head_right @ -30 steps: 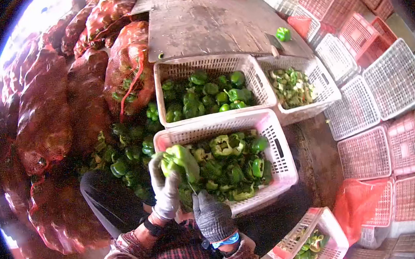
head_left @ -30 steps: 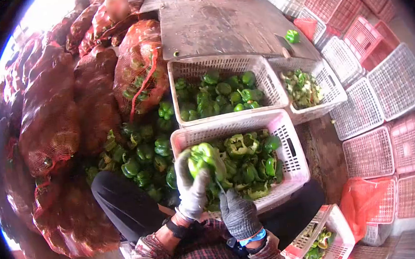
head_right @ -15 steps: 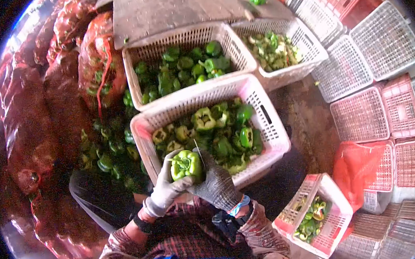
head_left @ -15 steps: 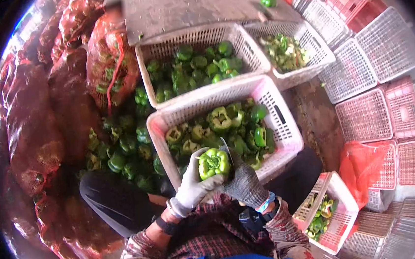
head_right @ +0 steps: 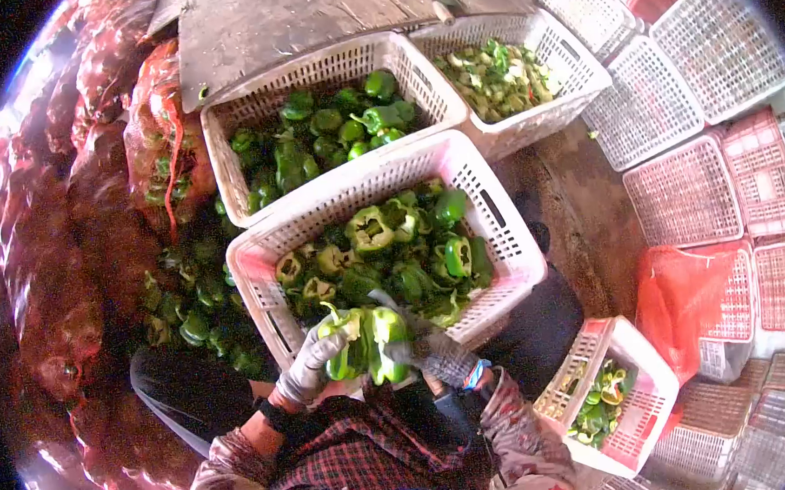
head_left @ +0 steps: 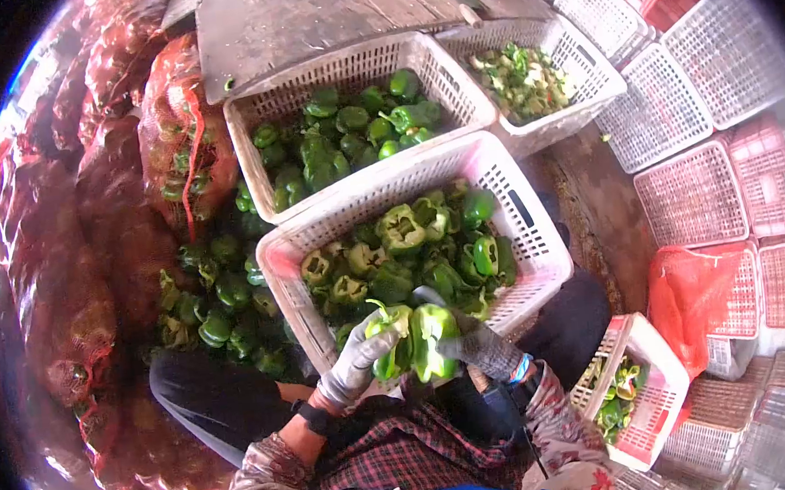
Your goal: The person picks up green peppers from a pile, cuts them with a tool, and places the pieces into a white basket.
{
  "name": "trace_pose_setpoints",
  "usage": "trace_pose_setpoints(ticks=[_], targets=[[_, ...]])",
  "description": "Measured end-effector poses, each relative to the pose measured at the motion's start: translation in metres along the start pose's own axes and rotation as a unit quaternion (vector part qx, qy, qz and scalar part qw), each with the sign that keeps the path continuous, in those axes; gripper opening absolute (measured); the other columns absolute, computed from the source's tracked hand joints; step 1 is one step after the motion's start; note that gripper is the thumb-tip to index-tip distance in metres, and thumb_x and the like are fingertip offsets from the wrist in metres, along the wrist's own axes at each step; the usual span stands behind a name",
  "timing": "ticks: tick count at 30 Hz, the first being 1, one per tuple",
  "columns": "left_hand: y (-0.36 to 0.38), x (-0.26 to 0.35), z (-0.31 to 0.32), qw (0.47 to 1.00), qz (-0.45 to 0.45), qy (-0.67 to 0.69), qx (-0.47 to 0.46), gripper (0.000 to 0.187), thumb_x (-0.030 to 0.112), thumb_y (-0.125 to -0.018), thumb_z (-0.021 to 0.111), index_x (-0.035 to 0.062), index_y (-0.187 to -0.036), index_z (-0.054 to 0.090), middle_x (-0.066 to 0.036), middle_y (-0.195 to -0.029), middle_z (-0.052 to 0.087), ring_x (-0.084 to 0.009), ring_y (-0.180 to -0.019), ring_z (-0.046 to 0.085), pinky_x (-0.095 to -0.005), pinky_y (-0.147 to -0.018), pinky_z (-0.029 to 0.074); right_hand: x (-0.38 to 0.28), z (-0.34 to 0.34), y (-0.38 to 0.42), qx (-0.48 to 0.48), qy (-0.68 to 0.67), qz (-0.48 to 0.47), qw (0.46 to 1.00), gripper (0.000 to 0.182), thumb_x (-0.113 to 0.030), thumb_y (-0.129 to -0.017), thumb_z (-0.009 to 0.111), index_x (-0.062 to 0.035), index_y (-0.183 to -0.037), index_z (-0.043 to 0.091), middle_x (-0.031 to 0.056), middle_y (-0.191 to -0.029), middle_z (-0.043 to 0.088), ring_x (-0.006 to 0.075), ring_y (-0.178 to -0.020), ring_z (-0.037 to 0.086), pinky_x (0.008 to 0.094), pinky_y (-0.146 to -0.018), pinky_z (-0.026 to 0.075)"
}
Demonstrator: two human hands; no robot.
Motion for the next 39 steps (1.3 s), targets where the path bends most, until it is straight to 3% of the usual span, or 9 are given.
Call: trace_pose_setpoints(ticks=[4,7,9,13,22,25,34,37,39], targets=[[0.002,0.013,0.003,0.973,0.079,-0.192,0.099,0.056,0.026,-0.081,0.074,0.0039,-0.125,0.047,-0.003,-0.109,0.059,-0.0127,-0.096,0.057,-0.0313,-0.082,0.049,-0.010,0.002,0.015,0.347,0.262,-0.064,0.898,0.046,-0.020,-0.082,0.072,-0.0013,-0.121,0.055,0.0153,-0.108,0.065,0.0277,-0.097,0.064,0.0369,-0.088,0.051],[0.009,0.018,0.007,0.795,0.143,-0.570,0.149,0.068,0.025,-0.068,0.078,0.0049,-0.125,0.046,-0.015,-0.108,0.057,-0.0339,-0.097,0.060,-0.0395,-0.081,0.050,-0.024,0.046,0.008,0.205,0.238,-0.067,0.947,0.056,-0.034,-0.083,0.071,-0.0037,-0.125,0.052,0.0197,-0.106,0.065,0.0315,-0.094,0.066,0.0387,-0.081,0.053],[0.017,0.009,0.009,0.753,0.199,-0.618,0.108,0.070,0.025,-0.066,0.078,0.0051,-0.125,0.045,-0.017,-0.110,0.055,-0.0379,-0.099,0.058,-0.0423,-0.082,0.049,-0.026,0.060,0.001,0.146,0.345,0.115,0.920,0.054,-0.040,-0.084,0.068,-0.0101,-0.126,0.051,0.0185,-0.102,0.065,0.0391,-0.092,0.063,0.0436,-0.077,0.052],[0.033,0.014,0.015,0.732,0.168,-0.652,0.103,0.072,0.022,-0.066,0.077,0.0044,-0.127,0.043,-0.017,-0.114,0.054,-0.0373,-0.105,0.055,-0.0423,-0.084,0.049,0.007,0.072,-0.001,0.198,0.307,-0.047,0.930,0.044,-0.036,-0.086,0.066,-0.0101,-0.119,0.053,0.0193,-0.102,0.064,0.0377,-0.092,0.063,0.0438,-0.078,0.051],[0.024,-0.010,0.005,0.961,0.093,-0.258,0.022,0.065,0.003,-0.077,0.073,0.0075,-0.132,0.039,-0.007,-0.118,0.054,-0.0138,-0.101,0.054,-0.0284,-0.087,0.048,0.019,0.064,0.007,0.151,-0.079,0.007,0.985,0.044,-0.024,-0.095,0.044,-0.0008,-0.132,0.047,0.0100,-0.124,0.056,0.0180,-0.108,0.052,0.0320,-0.095,0.041],[0.025,0.003,0.001,0.992,0.004,-0.085,0.097,0.065,0.002,-0.079,0.071,0.0086,-0.135,0.039,-0.006,-0.123,0.051,-0.0154,-0.105,0.052,-0.0277,-0.089,0.047,0.006,0.056,0.008,0.158,0.108,-0.077,0.979,0.045,-0.018,-0.094,0.043,-0.0004,-0.135,0.044,0.0122,-0.125,0.057,0.0178,-0.101,0.056,0.0314,-0.088,0.046],[-0.010,0.049,-0.043,0.625,0.143,-0.703,0.309,0.087,0.028,-0.068,0.079,0.0076,-0.140,0.036,-0.022,-0.134,0.041,-0.0422,-0.118,0.044,-0.0470,-0.098,0.041,-0.042,0.000,-0.018,0.244,-0.012,-0.065,0.968,0.055,-0.010,-0.092,0.059,-0.0102,-0.142,0.036,0.0038,-0.107,0.060,0.0063,-0.066,0.056,0.0193,-0.053,0.048],[0.003,0.054,-0.056,0.880,0.068,-0.430,0.188,0.052,0.014,-0.079,0.074,0.0014,-0.125,0.055,-0.015,-0.118,0.058,-0.0230,-0.107,0.058,-0.0343,-0.089,0.049,-0.132,-0.047,-0.041,0.171,-0.283,-0.002,0.944,0.048,-0.029,-0.091,0.057,-0.0058,-0.131,0.045,0.0066,-0.101,0.059,0.0158,-0.059,0.060,0.0247,-0.043,0.045],[0.028,0.088,-0.052,0.918,0.073,-0.292,0.259,0.032,0.006,-0.085,0.066,-0.0005,-0.115,0.062,-0.008,-0.108,0.065,-0.0121,-0.099,0.058,-0.0282,-0.087,0.048,-0.184,-0.099,-0.085,0.308,0.070,-0.149,0.937,0.049,-0.031,-0.093,0.055,-0.0065,-0.134,0.043,0.0076,-0.103,0.058,0.0153,-0.061,0.059,0.0238,-0.043,0.045]])
Point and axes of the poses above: each hand's wrist, its own y-axis away from the middle knuckle, its own z-axis out of the palm, x = y × z, the point moved 2 cm from there along -y, towards the middle knuckle
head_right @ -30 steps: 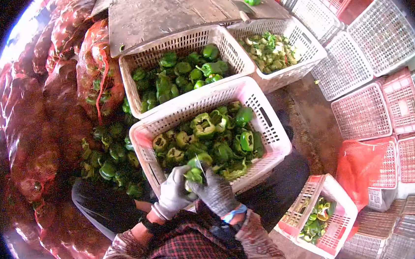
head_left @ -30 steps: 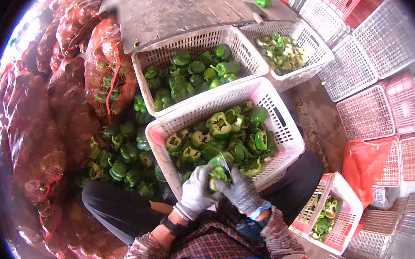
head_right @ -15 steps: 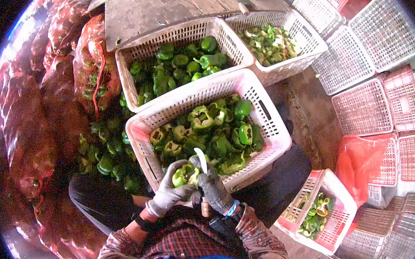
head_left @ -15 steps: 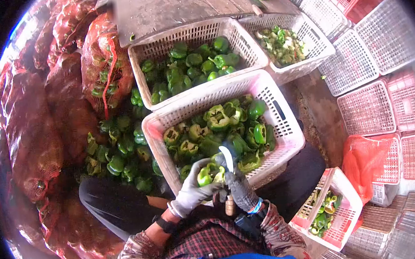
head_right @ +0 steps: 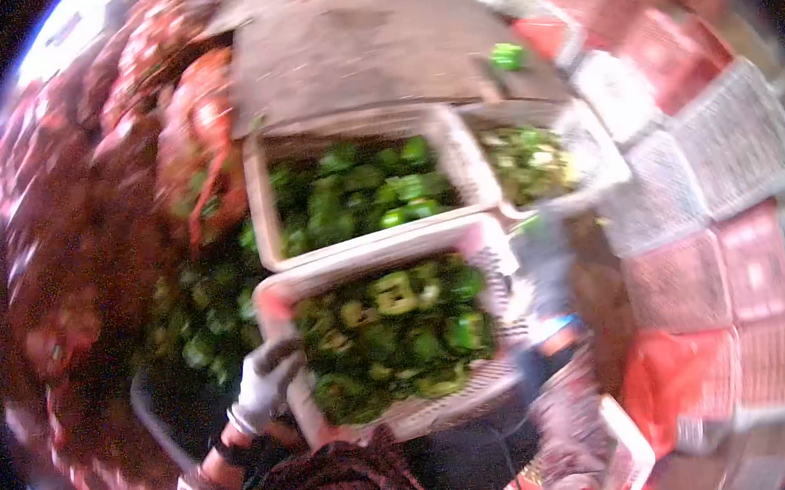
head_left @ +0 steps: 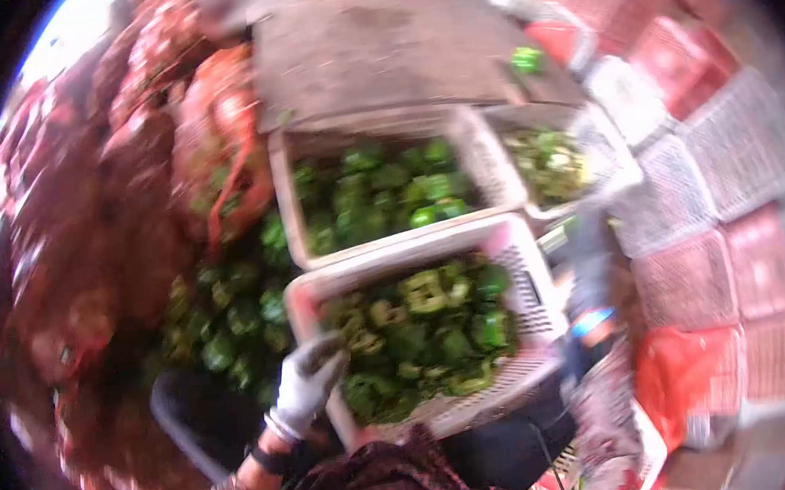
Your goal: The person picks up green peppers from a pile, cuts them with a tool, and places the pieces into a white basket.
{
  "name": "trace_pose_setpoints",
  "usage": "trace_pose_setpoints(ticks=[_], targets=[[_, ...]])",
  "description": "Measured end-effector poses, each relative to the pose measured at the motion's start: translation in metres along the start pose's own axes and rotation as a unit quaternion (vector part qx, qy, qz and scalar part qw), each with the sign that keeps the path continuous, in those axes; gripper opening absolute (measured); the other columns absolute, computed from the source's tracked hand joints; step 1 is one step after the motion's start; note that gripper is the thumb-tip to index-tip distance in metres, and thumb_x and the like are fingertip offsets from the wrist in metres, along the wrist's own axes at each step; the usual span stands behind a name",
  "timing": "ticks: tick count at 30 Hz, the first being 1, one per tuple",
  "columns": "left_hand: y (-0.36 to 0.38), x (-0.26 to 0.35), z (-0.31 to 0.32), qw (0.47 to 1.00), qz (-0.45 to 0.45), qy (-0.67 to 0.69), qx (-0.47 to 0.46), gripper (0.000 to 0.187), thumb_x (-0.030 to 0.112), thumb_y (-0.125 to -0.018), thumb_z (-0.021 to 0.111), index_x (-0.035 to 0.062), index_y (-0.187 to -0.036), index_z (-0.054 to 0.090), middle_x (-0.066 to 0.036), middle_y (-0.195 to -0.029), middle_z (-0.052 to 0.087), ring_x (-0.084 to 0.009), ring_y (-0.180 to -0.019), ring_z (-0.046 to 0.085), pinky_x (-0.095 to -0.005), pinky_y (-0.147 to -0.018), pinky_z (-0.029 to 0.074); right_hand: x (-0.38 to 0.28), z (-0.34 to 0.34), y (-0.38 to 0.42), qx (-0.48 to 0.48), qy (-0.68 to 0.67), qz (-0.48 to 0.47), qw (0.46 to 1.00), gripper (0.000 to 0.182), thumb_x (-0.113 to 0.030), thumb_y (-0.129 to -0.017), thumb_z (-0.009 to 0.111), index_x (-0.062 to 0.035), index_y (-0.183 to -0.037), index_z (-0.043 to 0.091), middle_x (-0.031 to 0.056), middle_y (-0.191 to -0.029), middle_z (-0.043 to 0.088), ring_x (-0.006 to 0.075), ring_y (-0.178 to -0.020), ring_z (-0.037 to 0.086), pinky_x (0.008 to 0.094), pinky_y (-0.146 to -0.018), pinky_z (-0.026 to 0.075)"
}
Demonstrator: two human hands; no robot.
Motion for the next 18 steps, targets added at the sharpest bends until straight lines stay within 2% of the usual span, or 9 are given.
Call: trace_pose_setpoints(ticks=[1,3,7,11,12,14,15,17,18], targets=[[-0.001,-0.001,-0.022,0.996,0.064,-0.020,0.055,0.031,0.006,-0.086,0.065,-0.0010,-0.115,0.061,-0.004,-0.101,0.066,-0.0102,-0.092,0.058,-0.0252,-0.082,0.048,-0.012,-0.006,-0.040,0.033,0.076,-0.059,0.995,0.050,-0.031,-0.093,0.054,-0.0068,-0.135,0.042,0.0080,-0.104,0.058,0.0151,-0.061,0.059,0.0233,-0.043,0.044],[-0.003,0.018,-0.068,0.986,0.021,0.065,0.154,0.027,0.009,-0.088,0.061,0.0011,-0.114,0.062,-0.001,-0.094,0.065,-0.0096,-0.084,0.059,-0.0237,-0.075,0.048,-0.018,-0.014,-0.098,0.054,0.094,-0.089,0.990,0.051,-0.033,-0.094,0.052,-0.0075,-0.137,0.040,0.0090,-0.106,0.057,0.0146,-0.063,0.059,0.0224,-0.043,0.043],[-0.031,-0.008,-0.153,0.957,-0.034,0.087,0.276,0.026,0.015,-0.086,0.059,0.0005,-0.107,0.064,0.001,-0.078,0.060,-0.0048,-0.062,0.049,-0.0202,-0.053,0.038,-0.003,0.013,-0.061,0.065,0.066,-0.069,0.993,0.053,-0.036,-0.097,0.048,-0.0089,-0.141,0.035,0.0109,-0.111,0.055,0.0137,-0.066,0.058,0.0205,-0.043,0.041],[-0.099,-0.094,-0.218,0.947,-0.050,-0.110,0.297,0.033,0.023,-0.083,0.061,0.0003,-0.107,0.064,-0.009,-0.087,0.068,-0.0186,-0.076,0.062,-0.0310,-0.070,0.049,0.088,0.045,0.035,-0.036,-0.037,0.151,0.987,0.051,-0.033,-0.100,0.042,-0.0097,-0.145,0.034,0.0116,-0.119,0.053,0.0107,-0.069,0.058,0.0193,-0.042,0.040],[-0.116,-0.104,-0.228,0.939,-0.076,-0.131,0.309,0.035,0.025,-0.082,0.061,0.0007,-0.107,0.064,-0.011,-0.089,0.068,-0.0214,-0.080,0.063,-0.0323,-0.073,0.049,0.114,0.057,0.058,-0.010,0.056,0.123,0.991,0.066,-0.047,-0.094,0.049,-0.0095,-0.146,0.033,0.0180,-0.124,0.051,0.0105,-0.051,0.052,0.0169,-0.037,0.040],[-0.146,-0.121,-0.243,0.926,-0.127,-0.133,0.328,0.039,0.028,-0.080,0.062,0.0007,-0.108,0.064,-0.015,-0.094,0.069,-0.0261,-0.088,0.065,-0.0341,-0.078,0.049,0.123,0.088,0.098,-0.035,-0.086,0.172,0.981,0.067,-0.053,-0.095,0.044,-0.0152,-0.148,0.030,0.0185,-0.144,0.034,0.0077,-0.063,0.051,0.0160,-0.039,0.039],[-0.159,-0.127,-0.250,0.922,-0.152,-0.115,0.337,0.042,0.030,-0.080,0.063,0.0003,-0.109,0.064,-0.016,-0.096,0.068,-0.0280,-0.091,0.065,-0.0345,-0.080,0.049,0.140,0.081,0.117,-0.079,-0.090,0.235,0.965,0.062,-0.051,-0.098,0.038,-0.0169,-0.148,0.030,0.0201,-0.146,0.035,0.0067,-0.068,0.051,0.0154,-0.043,0.040],[-0.188,-0.148,-0.261,0.893,-0.205,-0.134,0.377,0.055,0.035,-0.079,0.065,-0.0002,-0.121,0.057,-0.022,-0.110,0.065,-0.0335,-0.105,0.062,-0.0385,-0.087,0.048,0.126,0.094,0.147,-0.100,0.122,0.254,0.954,0.050,-0.036,-0.101,0.040,-0.0137,-0.146,0.036,0.0206,-0.133,0.052,0.0048,-0.083,0.057,0.0174,-0.052,0.045],[-0.209,-0.174,-0.264,0.857,-0.225,-0.158,0.436,0.071,0.039,-0.077,0.068,0.0000,-0.131,0.045,-0.024,-0.118,0.060,-0.0375,-0.110,0.059,-0.0414,-0.092,0.046,0.146,0.088,0.161,-0.072,0.091,0.253,0.961,0.046,-0.033,-0.100,0.045,-0.0159,-0.143,0.041,0.0144,-0.123,0.059,0.0048,-0.067,0.052,0.0197,-0.047,0.041]])
Point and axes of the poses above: each hand's wrist, its own y-axis away from the middle knuckle, its own z-axis out of the palm, x = y × z, the point moved 2 cm from there along -y, towards the middle knuckle
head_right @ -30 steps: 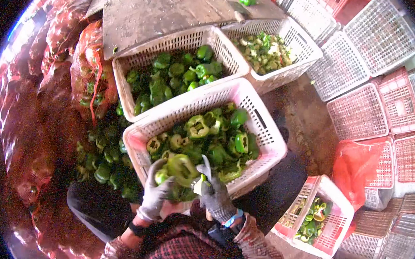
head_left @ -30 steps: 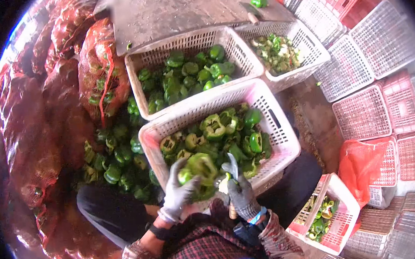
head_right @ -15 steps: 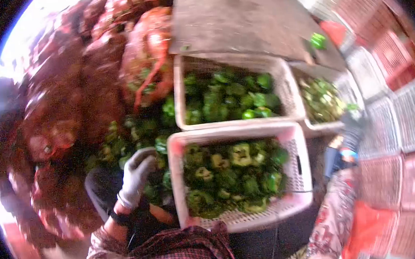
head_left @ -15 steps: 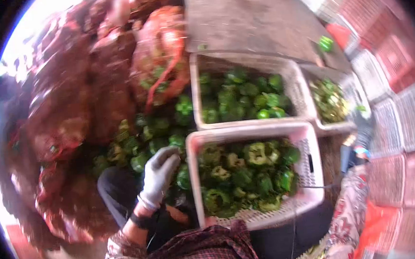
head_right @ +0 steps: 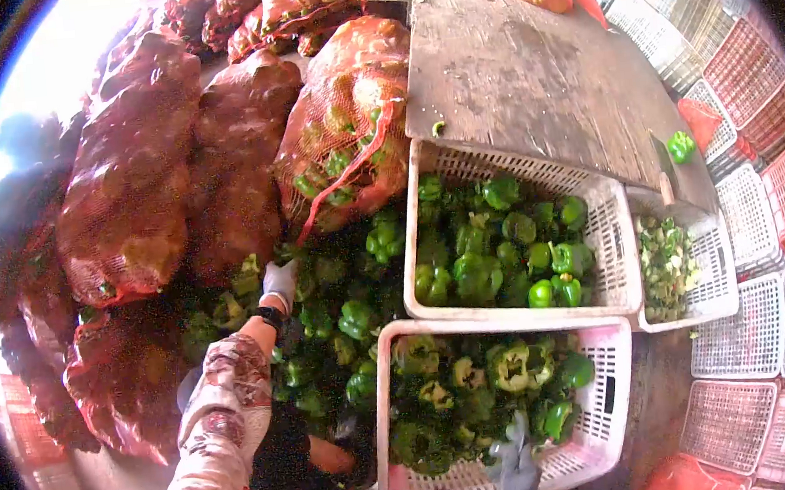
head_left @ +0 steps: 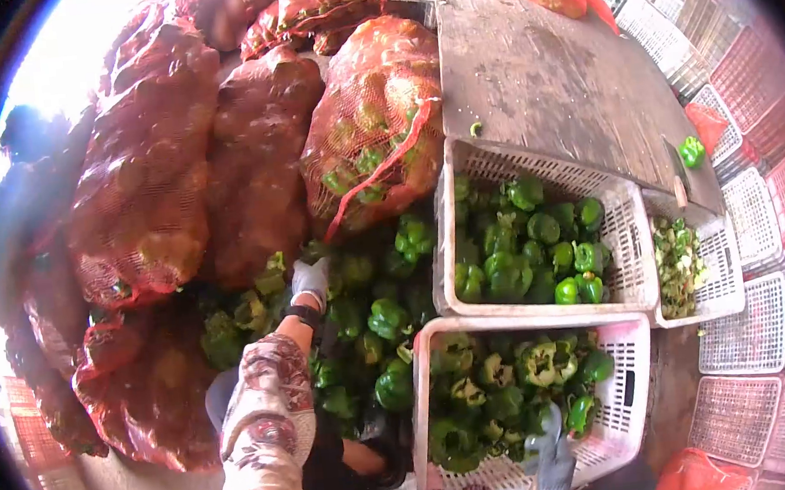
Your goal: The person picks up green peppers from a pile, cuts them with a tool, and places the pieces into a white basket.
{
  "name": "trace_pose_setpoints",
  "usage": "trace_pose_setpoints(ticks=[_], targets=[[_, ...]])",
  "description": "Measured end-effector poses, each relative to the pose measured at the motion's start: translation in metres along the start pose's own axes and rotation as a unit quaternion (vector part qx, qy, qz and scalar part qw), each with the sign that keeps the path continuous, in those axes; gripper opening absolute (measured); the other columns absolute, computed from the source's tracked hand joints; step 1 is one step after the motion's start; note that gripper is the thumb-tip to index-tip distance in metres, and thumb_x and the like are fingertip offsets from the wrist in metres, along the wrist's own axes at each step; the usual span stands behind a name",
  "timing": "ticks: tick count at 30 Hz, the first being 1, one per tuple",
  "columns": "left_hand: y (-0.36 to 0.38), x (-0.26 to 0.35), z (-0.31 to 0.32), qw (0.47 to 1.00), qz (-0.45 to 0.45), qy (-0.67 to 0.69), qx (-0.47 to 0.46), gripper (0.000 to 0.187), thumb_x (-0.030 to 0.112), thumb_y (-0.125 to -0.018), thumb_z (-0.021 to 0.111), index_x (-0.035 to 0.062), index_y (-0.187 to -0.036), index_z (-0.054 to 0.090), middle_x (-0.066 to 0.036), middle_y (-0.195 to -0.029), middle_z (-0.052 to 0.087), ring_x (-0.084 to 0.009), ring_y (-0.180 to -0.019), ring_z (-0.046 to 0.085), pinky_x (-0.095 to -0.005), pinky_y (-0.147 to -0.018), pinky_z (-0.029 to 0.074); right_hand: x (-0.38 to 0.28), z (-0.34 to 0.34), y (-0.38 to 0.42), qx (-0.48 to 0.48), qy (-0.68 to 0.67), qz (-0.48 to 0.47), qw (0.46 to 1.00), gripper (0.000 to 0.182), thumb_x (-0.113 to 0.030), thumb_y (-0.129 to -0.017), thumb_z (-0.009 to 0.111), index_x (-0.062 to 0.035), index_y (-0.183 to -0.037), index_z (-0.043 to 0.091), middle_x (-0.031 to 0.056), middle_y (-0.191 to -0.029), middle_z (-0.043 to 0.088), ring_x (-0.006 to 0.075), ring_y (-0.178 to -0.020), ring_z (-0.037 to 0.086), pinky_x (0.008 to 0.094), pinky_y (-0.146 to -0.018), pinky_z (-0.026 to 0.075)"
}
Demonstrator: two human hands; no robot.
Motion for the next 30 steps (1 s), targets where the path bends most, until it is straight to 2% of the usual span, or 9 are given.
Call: trace_pose_setpoints(ticks=[3,7,9,10,14,20,25,26,30], targets=[[0.026,0.042,-0.005,0.997,-0.036,-0.028,0.057,0.084,0.042,-0.074,0.073,-0.0002,-0.136,0.037,-0.025,-0.122,0.058,-0.0403,-0.111,0.057,-0.0429,-0.093,0.045,-0.011,0.007,0.016,-0.004,-0.090,0.115,0.989,0.048,-0.026,-0.099,0.048,-0.0195,-0.145,0.038,0.0048,-0.123,0.060,0.0012,-0.054,0.042,0.0170,-0.043,0.035],[0.016,0.048,0.008,0.995,-0.073,0.001,0.071,0.086,0.042,-0.068,0.076,0.0007,-0.134,0.038,-0.026,-0.120,0.059,-0.0414,-0.109,0.058,-0.0440,-0.093,0.045,0.010,0.015,0.006,0.030,0.009,-0.050,0.998,0.047,-0.022,-0.099,0.046,-0.0121,-0.144,0.039,0.0080,-0.123,0.060,0.0040,-0.061,0.050,0.0174,-0.047,0.039],[0.016,0.047,0.005,0.993,-0.059,0.000,0.103,0.080,0.035,-0.068,0.077,0.0039,-0.131,0.039,-0.021,-0.114,0.063,-0.0380,-0.102,0.062,-0.0434,-0.088,0.048,0.010,0.014,0.003,0.021,-0.138,0.036,0.990,0.047,-0.019,-0.099,0.047,-0.0094,-0.144,0.038,0.0094,-0.125,0.058,0.0060,-0.069,0.055,0.0177,-0.052,0.043],[0.023,0.041,0.001,0.988,-0.049,0.122,0.080,0.078,0.031,-0.068,0.077,0.0044,-0.131,0.039,-0.019,-0.112,0.063,-0.0352,-0.099,0.062,-0.0416,-0.086,0.049,0.011,0.016,0.003,0.014,-0.213,0.079,0.974,0.047,-0.018,-0.099,0.047,-0.0080,-0.144,0.038,0.0102,-0.126,0.058,0.0070,-0.073,0.058,0.0178,-0.055,0.044],[0.038,0.020,-0.006,0.872,0.032,0.488,0.012,0.070,0.008,-0.072,0.074,0.0078,-0.132,0.039,-0.010,-0.107,0.058,-0.0206,-0.089,0.060,-0.0326,-0.080,0.051,-0.029,0.038,0.014,0.009,0.009,-0.034,0.999,0.046,-0.017,-0.098,0.049,-0.0075,-0.143,0.040,0.0109,-0.127,0.055,0.0111,-0.079,0.061,0.0195,-0.056,0.045],[0.195,0.100,-0.108,0.865,0.283,0.354,-0.216,0.077,0.006,-0.068,0.077,0.0039,-0.134,0.037,-0.009,-0.121,0.053,-0.0191,-0.111,0.052,-0.0311,-0.096,0.045,-0.075,0.061,0.011,-0.081,-0.061,-0.035,0.994,0.041,-0.022,-0.097,0.053,-0.0024,-0.134,0.048,0.0067,-0.091,0.066,0.0046,-0.049,0.050,0.0177,-0.043,0.038],[0.328,0.082,-0.112,0.830,0.525,0.097,-0.160,0.085,0.011,-0.063,0.083,-0.0024,-0.133,0.038,-0.018,-0.121,0.055,-0.0249,-0.109,0.057,-0.0346,-0.096,0.046,-0.123,0.082,0.029,-0.094,-0.133,-0.140,0.977,0.022,-0.012,-0.092,0.061,-0.0023,-0.112,0.064,0.0030,-0.089,0.070,0.0040,-0.053,0.053,0.0213,-0.047,0.042],[0.350,0.081,-0.109,0.822,0.540,0.060,-0.172,0.083,0.014,-0.061,0.083,-0.0011,-0.132,0.041,-0.020,-0.119,0.056,-0.0304,-0.108,0.059,-0.0364,-0.092,0.048,-0.116,0.076,0.029,-0.107,-0.087,-0.072,0.988,0.025,-0.014,-0.091,0.062,-0.0012,-0.112,0.063,0.0071,-0.094,0.071,0.0102,-0.063,0.061,0.0258,-0.056,0.049],[0.398,0.087,-0.094,0.742,0.637,0.005,-0.212,0.086,0.013,-0.053,0.078,0.0004,-0.131,0.042,-0.018,-0.121,0.056,-0.0368,-0.104,0.057,-0.0416,-0.088,0.050,-0.072,0.047,0.029,-0.038,0.068,-0.255,0.964,0.045,-0.021,-0.083,0.072,-0.0012,-0.120,0.056,0.0135,-0.104,0.067,0.0216,-0.094,0.064,0.0352,-0.083,0.050]])
Point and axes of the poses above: each hand's wrist, its own y-axis away from the middle knuckle, its own z-axis out of the palm, x = y × z, the point moved 2 cm from there along -y, towards the middle knuckle
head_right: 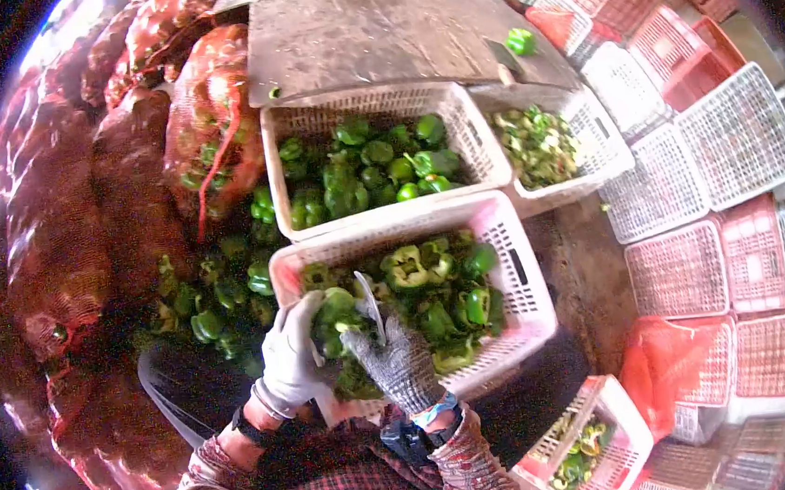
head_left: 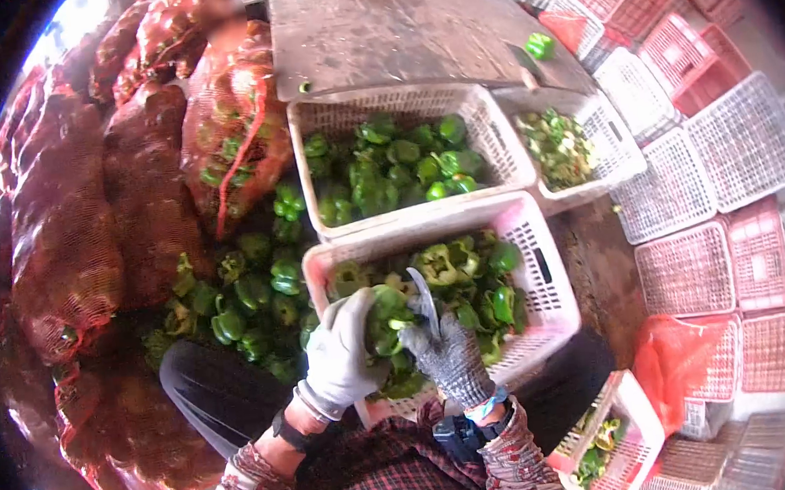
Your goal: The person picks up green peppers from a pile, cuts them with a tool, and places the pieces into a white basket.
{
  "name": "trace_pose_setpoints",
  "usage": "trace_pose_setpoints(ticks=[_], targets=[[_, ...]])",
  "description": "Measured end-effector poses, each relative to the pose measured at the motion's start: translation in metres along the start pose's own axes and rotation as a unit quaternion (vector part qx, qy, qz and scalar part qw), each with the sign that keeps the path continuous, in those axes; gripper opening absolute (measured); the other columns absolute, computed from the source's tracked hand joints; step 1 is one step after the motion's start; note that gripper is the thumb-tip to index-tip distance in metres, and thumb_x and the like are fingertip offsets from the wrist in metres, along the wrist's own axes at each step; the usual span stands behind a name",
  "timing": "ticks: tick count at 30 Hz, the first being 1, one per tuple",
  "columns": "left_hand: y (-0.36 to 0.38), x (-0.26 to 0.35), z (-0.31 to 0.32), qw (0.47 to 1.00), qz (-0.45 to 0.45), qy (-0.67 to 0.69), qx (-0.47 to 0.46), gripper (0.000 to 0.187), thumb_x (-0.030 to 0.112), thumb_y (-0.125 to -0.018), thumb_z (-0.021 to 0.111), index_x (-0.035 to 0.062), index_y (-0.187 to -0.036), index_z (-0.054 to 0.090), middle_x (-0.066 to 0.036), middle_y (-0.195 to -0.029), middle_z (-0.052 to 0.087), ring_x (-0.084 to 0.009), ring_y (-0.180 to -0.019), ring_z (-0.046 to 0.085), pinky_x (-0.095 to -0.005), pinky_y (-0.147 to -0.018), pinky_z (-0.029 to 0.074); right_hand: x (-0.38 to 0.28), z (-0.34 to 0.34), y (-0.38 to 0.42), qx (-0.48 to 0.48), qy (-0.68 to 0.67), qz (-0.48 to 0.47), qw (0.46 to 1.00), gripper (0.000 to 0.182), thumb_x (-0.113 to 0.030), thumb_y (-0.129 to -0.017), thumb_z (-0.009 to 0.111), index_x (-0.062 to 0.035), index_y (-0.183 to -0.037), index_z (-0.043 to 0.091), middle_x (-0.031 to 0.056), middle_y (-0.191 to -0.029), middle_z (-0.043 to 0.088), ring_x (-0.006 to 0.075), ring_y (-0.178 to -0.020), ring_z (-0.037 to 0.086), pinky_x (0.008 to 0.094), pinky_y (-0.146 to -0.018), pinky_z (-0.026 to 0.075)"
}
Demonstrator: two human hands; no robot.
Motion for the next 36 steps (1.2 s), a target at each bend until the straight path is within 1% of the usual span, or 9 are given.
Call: trace_pose_setpoints(ticks=[3,7,9,12,16,21,28,34,36], targets=[[0.007,0.015,0.030,0.993,0.068,-0.072,-0.069,0.087,0.018,-0.056,0.071,-0.0054,-0.133,0.039,-0.021,-0.130,0.049,-0.0361,-0.112,0.052,-0.0436,-0.094,0.046,0.016,-0.016,0.009,0.000,-0.030,0.035,0.999,0.061,-0.019,-0.076,0.077,-0.0005,-0.127,0.048,0.0110,-0.102,0.064,0.0202,-0.092,0.061,0.0346,-0.083,0.050],[0.022,0.021,0.042,0.967,0.004,0.227,-0.112,0.086,0.006,-0.069,0.065,-0.0040,-0.144,0.023,-0.022,-0.143,0.036,-0.0350,-0.130,0.038,-0.0418,-0.108,0.033,0.040,-0.022,0.026,0.071,-0.125,0.059,0.988,0.067,-0.016,-0.074,0.076,-0.0006,-0.131,0.044,0.0106,-0.105,0.061,0.0186,-0.094,0.059,0.0334,-0.084,0.049],[0.034,0.005,0.054,0.805,-0.211,0.553,-0.046,0.083,0.006,-0.082,0.063,0.0017,-0.149,0.015,-0.019,-0.149,0.030,-0.0283,-0.140,0.026,-0.0372,-0.112,0.025,0.034,-0.023,0.033,0.094,-0.261,0.080,0.957,0.067,-0.014,-0.075,0.073,-0.0027,-0.134,0.042,0.0122,-0.107,0.061,0.0213,-0.095,0.060,0.0349,-0.085,0.048],[0.038,0.013,0.072,0.648,-0.303,0.697,-0.054,0.081,0.015,-0.088,0.065,0.0064,-0.150,0.015,-0.014,-0.143,0.037,-0.0228,-0.132,0.036,-0.0344,-0.109,0.029,0.009,-0.008,0.038,0.112,-0.009,-0.039,0.993,0.059,-0.014,-0.074,0.072,-0.0044,-0.127,0.048,0.0142,-0.103,0.062,0.0264,-0.091,0.062,0.0372,-0.082,0.049],[0.035,0.024,0.076,0.734,-0.290,0.613,-0.030,0.071,0.014,-0.086,0.068,0.0068,-0.145,0.029,-0.007,-0.129,0.048,-0.0161,-0.117,0.048,-0.0295,-0.099,0.040,0.036,0.003,0.050,0.091,-0.045,-0.016,0.995,0.041,-0.018,-0.072,0.074,-0.0047,-0.106,0.054,0.0160,-0.095,0.062,0.0330,-0.087,0.063,0.0394,-0.079,0.050],[0.051,0.025,0.086,0.698,-0.309,0.642,-0.075,0.064,0.009,-0.085,0.063,0.0059,-0.143,0.033,-0.005,-0.121,0.054,-0.0131,-0.105,0.054,-0.0271,-0.092,0.045,0.055,-0.007,0.061,-0.022,-0.094,0.024,0.995,0.059,-0.024,-0.079,0.067,-0.0045,-0.129,0.043,0.0143,-0.109,0.059,0.0259,-0.096,0.061,0.0370,-0.081,0.050],[0.059,0.014,0.119,0.507,-0.426,0.747,-0.062,0.050,0.037,-0.095,0.047,0.0035,-0.133,0.045,-0.007,-0.118,0.058,-0.0148,-0.099,0.059,-0.0292,-0.089,0.047,0.060,-0.034,0.077,-0.052,-0.240,0.218,0.945,0.043,-0.027,-0.090,0.059,-0.0020,-0.123,0.048,0.0088,-0.102,0.060,0.0176,-0.087,0.057,0.0328,-0.077,0.049],[0.023,-0.001,0.077,0.878,-0.310,0.354,0.089,0.061,0.018,-0.082,0.068,0.0042,-0.135,0.042,-0.016,-0.132,0.049,-0.0285,-0.117,0.051,-0.0385,-0.098,0.044,0.082,-0.065,0.084,0.093,-0.037,0.150,0.984,0.032,-0.028,-0.089,0.067,-0.0013,-0.104,0.058,0.0088,-0.088,0.066,0.0175,-0.078,0.061,0.0322,-0.066,0.048],[0.015,-0.016,0.065,0.981,-0.140,-0.125,-0.043,0.073,0.011,-0.073,0.074,0.0088,-0.138,0.040,-0.021,-0.139,0.041,-0.0378,-0.118,0.050,-0.0418,-0.099,0.043,0.088,-0.079,0.074,0.134,-0.095,0.182,0.969,0.030,-0.028,-0.088,0.067,-0.0002,-0.099,0.060,0.0103,-0.086,0.065,0.0202,-0.076,0.061,0.0340,-0.066,0.048]])
Point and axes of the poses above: each hand's wrist, its own y-axis away from the middle knuckle, its own z-axis out of the palm, x = y × z, the point moved 2 cm from there along -y, towards the middle knuckle
